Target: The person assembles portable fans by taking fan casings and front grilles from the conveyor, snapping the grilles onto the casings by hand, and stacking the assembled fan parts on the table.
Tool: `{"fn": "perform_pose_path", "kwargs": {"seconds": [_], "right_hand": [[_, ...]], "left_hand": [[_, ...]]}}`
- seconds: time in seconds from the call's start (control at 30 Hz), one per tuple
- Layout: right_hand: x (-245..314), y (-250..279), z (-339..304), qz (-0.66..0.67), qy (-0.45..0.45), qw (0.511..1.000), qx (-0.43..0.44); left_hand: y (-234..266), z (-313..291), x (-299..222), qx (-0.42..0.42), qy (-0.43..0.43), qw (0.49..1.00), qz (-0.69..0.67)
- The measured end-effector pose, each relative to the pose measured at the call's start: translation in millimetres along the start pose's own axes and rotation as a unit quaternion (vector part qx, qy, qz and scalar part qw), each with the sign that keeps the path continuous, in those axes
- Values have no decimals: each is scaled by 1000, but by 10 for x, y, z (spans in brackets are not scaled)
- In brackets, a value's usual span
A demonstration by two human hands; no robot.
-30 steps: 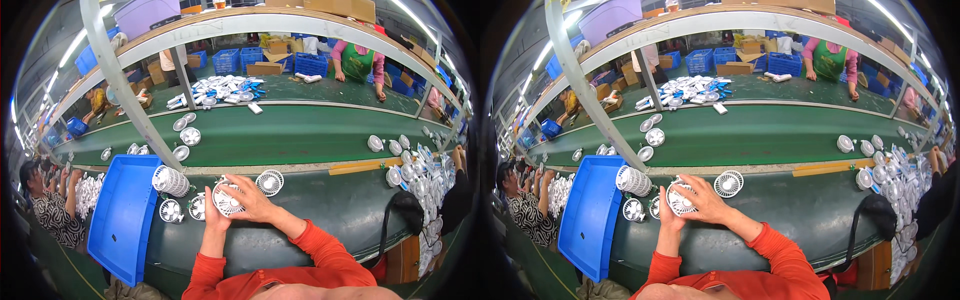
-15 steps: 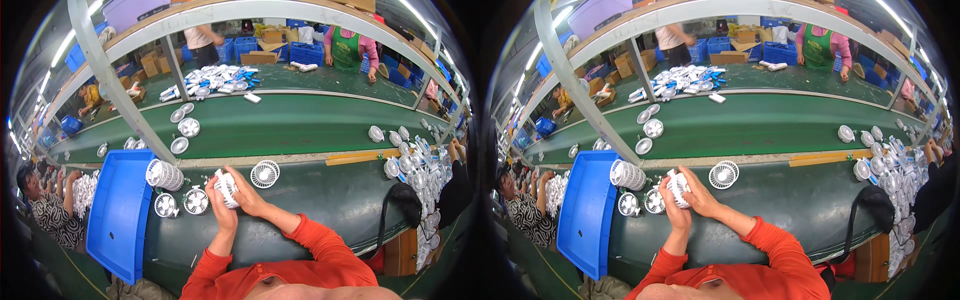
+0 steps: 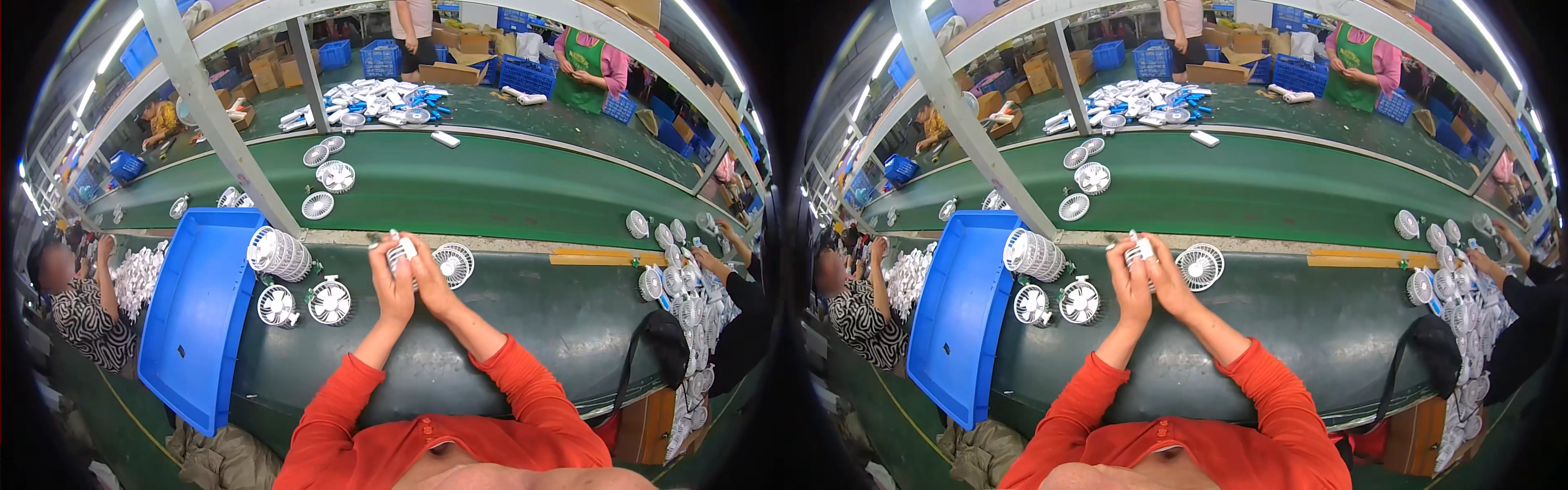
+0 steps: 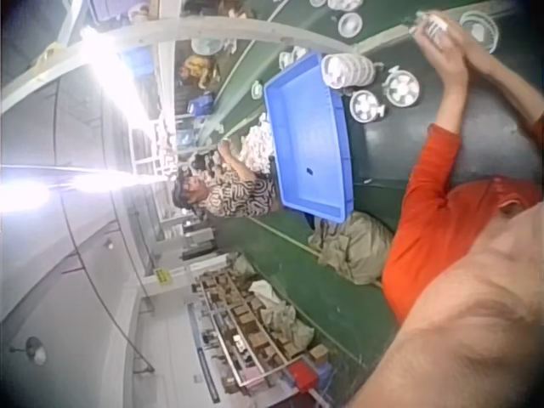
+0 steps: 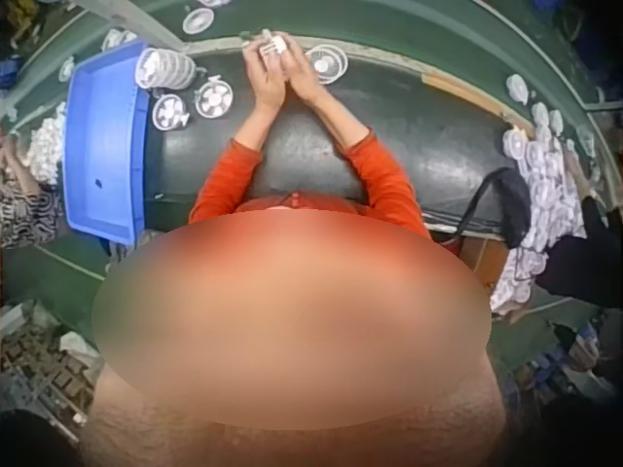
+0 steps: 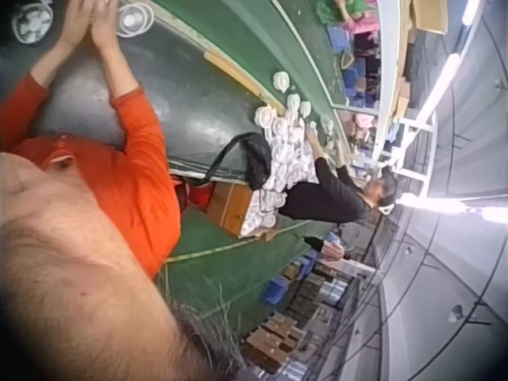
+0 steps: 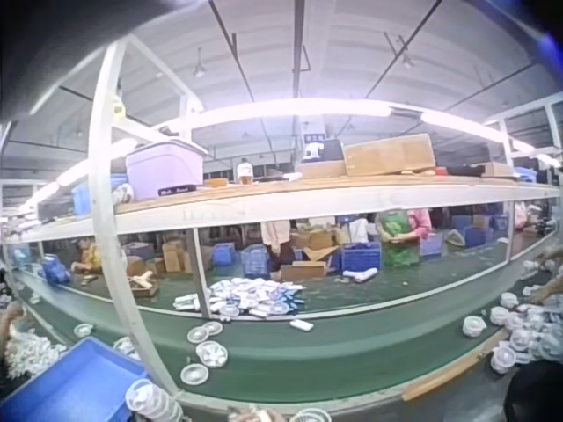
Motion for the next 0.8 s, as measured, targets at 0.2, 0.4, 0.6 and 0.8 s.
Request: {"fn": "perform_pose_path", "kwargs": {"seconds": [0.2, 0.4, 0.6, 0.8], "right_hand": [[-170, 1607, 311, -355, 46, 911, -204], [283, 1455, -52, -588, 100, 789, -149], [5, 701, -353, -559, 51, 815, 142], [-135, 688, -337, -537, 9, 830, 149]], "left_hand": [[-172, 792, 616, 87, 19, 974, 210], [762, 1827, 1649, 8, 94, 857, 507], [859, 2191, 2104, 22, 177, 783, 596], [823, 2148, 1990, 26, 144, 807, 572]]}}
Point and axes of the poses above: each hand's wrist, its own z-axis towards the middle knuckle, its own y-axis out of the back of the hand, x = y × z, the point moved 8 cm from there along z, towards the middle knuckle, and after that the axes turned 2 degrees about y, right-handed, at the moved point
